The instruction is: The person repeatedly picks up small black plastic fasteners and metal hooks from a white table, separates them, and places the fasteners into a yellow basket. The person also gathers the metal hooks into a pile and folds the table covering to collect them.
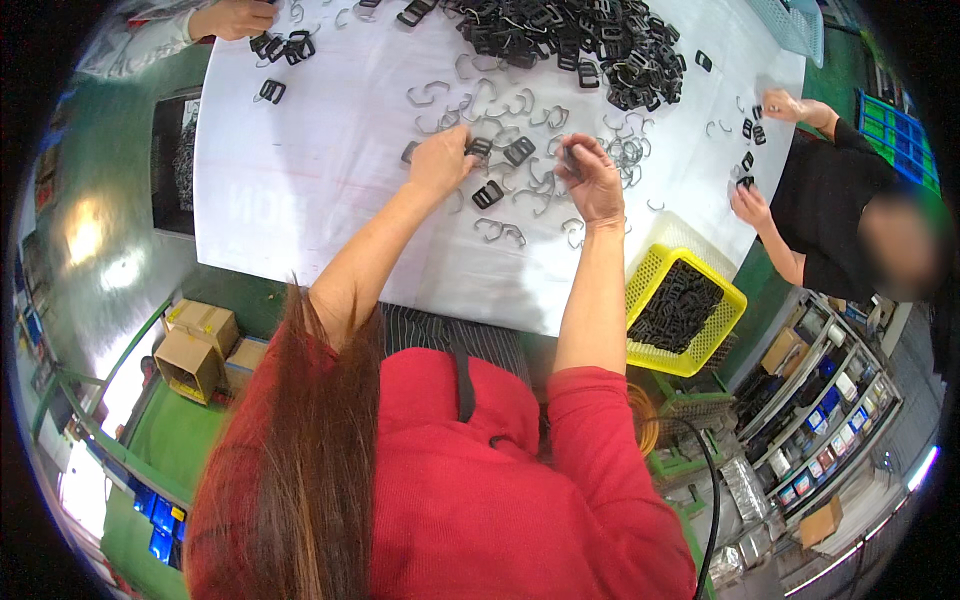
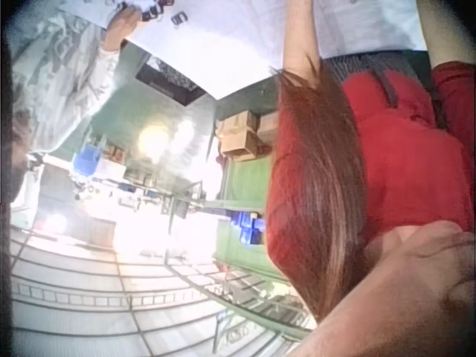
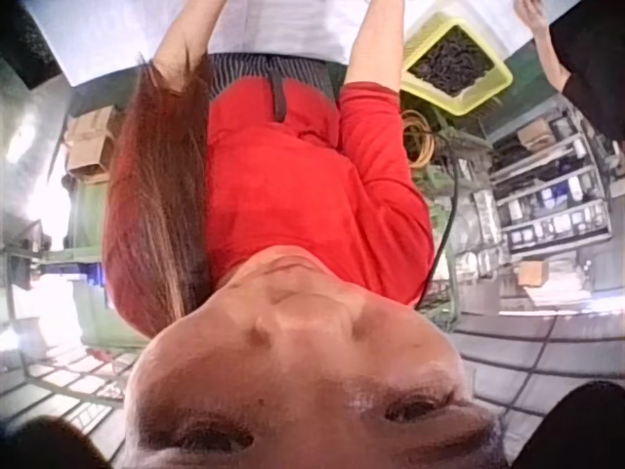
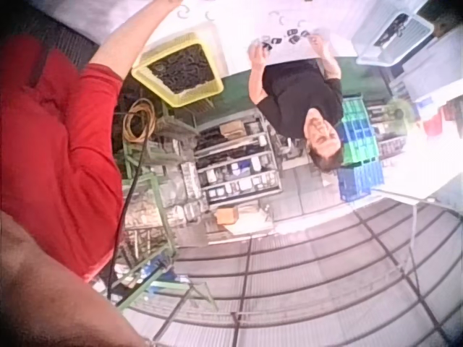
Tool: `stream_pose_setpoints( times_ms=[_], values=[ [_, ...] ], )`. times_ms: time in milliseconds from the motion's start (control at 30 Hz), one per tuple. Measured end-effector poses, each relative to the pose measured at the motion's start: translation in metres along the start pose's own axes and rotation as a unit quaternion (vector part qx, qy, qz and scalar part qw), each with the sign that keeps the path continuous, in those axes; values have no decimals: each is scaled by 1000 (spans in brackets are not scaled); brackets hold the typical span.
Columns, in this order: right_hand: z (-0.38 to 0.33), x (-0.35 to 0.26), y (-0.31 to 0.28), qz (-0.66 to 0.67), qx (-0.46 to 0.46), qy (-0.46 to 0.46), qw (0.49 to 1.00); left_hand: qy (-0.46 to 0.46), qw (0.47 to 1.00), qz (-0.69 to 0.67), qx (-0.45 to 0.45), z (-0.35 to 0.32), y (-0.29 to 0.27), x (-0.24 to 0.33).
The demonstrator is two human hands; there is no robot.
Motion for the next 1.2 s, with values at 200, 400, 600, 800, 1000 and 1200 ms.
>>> stream_pose_setpoints(
  times_ms=[200,400,600,800,1000,1200],
  values=[
    [15,2,16,-518,72,41,851,-58,885,-420,-192,-18,-61,-3],
    [23,39,24,-729,110,-136,661,-75,694,-689,-194,-29,-91,-39],
    [-41,14,15,-154,-49,123,979,-123,692,-696,-150,-55,-76,-61],
    [-20,55,32,-593,-54,31,803,-126,979,-116,114,-41,-49,-61],
    [-17,74,48,-823,-55,-114,554,-177,956,-234,-11,-21,-39,-55],
    [-38,50,9,-280,-115,180,936,-173,955,-236,40,-33,-68,-86]
  ],
)
Point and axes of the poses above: each hand's wrist, its own z-axis towards the middle knuckle, its own y-axis out of the palm, x = y × z, the point moved 2 cm from there along z, towards the middle knuckle, and after that the axes turned 11 degrees about -z, right-handed, at the moved point
